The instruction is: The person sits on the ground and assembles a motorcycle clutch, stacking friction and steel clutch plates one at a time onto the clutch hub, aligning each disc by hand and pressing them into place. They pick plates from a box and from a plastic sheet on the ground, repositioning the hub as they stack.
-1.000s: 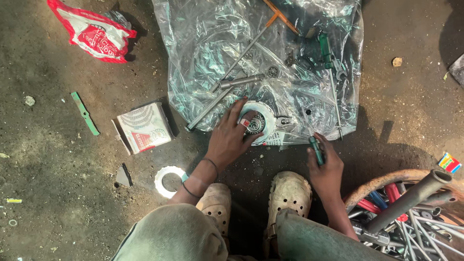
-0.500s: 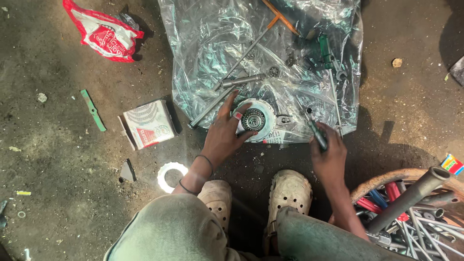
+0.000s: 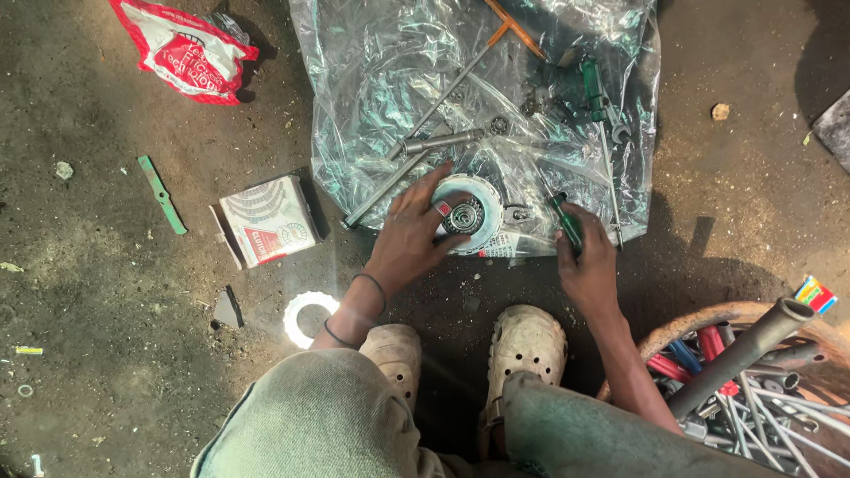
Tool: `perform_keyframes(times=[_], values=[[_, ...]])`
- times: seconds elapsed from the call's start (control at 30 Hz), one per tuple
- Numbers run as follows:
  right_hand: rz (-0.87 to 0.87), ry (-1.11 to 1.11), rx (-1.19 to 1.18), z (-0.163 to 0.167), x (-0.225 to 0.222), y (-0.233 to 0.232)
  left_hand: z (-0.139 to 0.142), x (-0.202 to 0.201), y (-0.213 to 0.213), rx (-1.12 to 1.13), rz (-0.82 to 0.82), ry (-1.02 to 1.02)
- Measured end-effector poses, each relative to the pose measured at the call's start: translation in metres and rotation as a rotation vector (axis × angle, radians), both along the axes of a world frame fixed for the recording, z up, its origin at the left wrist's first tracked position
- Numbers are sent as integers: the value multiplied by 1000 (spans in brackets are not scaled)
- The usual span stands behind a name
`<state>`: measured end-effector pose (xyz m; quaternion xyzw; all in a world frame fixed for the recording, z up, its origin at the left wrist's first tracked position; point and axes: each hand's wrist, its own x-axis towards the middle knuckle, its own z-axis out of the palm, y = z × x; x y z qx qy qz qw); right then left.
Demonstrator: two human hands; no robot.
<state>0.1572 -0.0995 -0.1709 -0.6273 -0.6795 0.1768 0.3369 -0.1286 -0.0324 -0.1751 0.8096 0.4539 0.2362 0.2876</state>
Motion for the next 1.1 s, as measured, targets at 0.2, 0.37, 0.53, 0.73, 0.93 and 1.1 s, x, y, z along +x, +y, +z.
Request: perform_keyframes(times=[0.2,0.37,0.53,0.73,0.93,1.1], values=[[-140,468,-157,8,-5,-21,-9,-3,-20,-20,48,-114],[-48,17,63,34,-34,-70,-8,-8,-39,-78,151,-171],[-85,89,-102,33,-39,-74,-3,-3,-29,-88,127,-129],[-182,223,-197,28,-28,-67,-6,2,-24,-79,79,-197],[-251,569,-351,23,-26,-63,-13,2,-25,-53,70,-197],[-376,758,-403,24,-20,-59,-18,4,-27,-58,93,-255]])
